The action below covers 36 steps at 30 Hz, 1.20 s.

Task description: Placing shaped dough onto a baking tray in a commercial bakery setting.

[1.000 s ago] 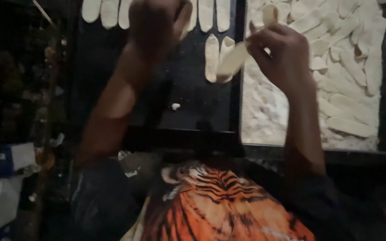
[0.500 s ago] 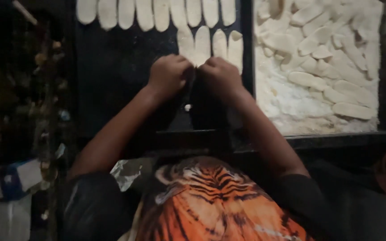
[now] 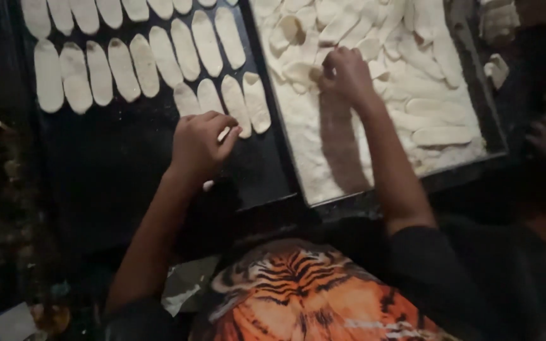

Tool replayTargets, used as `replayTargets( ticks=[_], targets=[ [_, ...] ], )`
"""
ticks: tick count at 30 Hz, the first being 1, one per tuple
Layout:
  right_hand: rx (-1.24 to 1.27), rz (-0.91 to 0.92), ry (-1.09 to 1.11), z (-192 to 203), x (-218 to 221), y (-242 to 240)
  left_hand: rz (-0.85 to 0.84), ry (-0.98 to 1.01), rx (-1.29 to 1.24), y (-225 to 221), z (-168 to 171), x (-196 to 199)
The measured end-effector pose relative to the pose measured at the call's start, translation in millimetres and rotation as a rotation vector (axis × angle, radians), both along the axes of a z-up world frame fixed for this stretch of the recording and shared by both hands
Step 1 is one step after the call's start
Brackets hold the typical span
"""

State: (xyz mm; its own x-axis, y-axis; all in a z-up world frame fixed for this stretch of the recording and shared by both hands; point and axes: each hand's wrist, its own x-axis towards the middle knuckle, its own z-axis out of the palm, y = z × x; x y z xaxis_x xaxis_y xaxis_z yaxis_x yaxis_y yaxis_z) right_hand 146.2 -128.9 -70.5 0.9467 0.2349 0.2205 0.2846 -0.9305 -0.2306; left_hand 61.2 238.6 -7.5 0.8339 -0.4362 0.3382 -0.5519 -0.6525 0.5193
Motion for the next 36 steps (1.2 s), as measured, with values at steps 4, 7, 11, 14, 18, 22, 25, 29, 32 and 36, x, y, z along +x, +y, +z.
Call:
replayTargets(
  ticks=[4,7,11,14,18,22,25,29,32,36],
  targets=[
    [0.166,0.165,-0.048,42.2,-52.5,4.0,-0.038,0.099,-0.081,-47.8,9.1,21.7],
    [0.273,0.259,0.055,101.4,-104.4,2.3,-0.049,-0.035,-0.02,-87.0,-9.8,71.8],
    [0.337,0.252,0.191,103.0,-146.6,-30.1,-0.021,-0.184,0.039,-146.1,-26.8,141.6],
    [0.453,-0.053,0.358,58.4,-168.7,-65.3,-0.054,-0.339,0.259,-185.0,-75.6,197.7],
    [0.391,-0.445,0.347,16.4,-177.6,-90.4,-0.034,-0.286,0.614,-215.0,-79.7,260.3],
    [0.376,-0.446,0.232,24.9,-196.3,-86.2,-0.06,-0.197,0.585,-202.9,-51.7,229.0],
    [0.355,-0.434,0.308,10.9,-194.3,-100.3,0.006,-0.09,0.309,-203.6,8.0,188.6],
    [0.463,-0.337,0.136,14.4,-190.3,-100.2,-0.054,0.129,-0.001,-175.1,49.3,123.2],
    [0.498,-0.302,0.062,20.7,-188.3,-97.9,-0.025,0.335,-0.318,-148.5,4.2,85.6],
    [0.502,-0.354,0.139,22.7,-191.1,-97.1,0.076,0.469,-0.183,-154.1,-76.7,41.1]
  ],
)
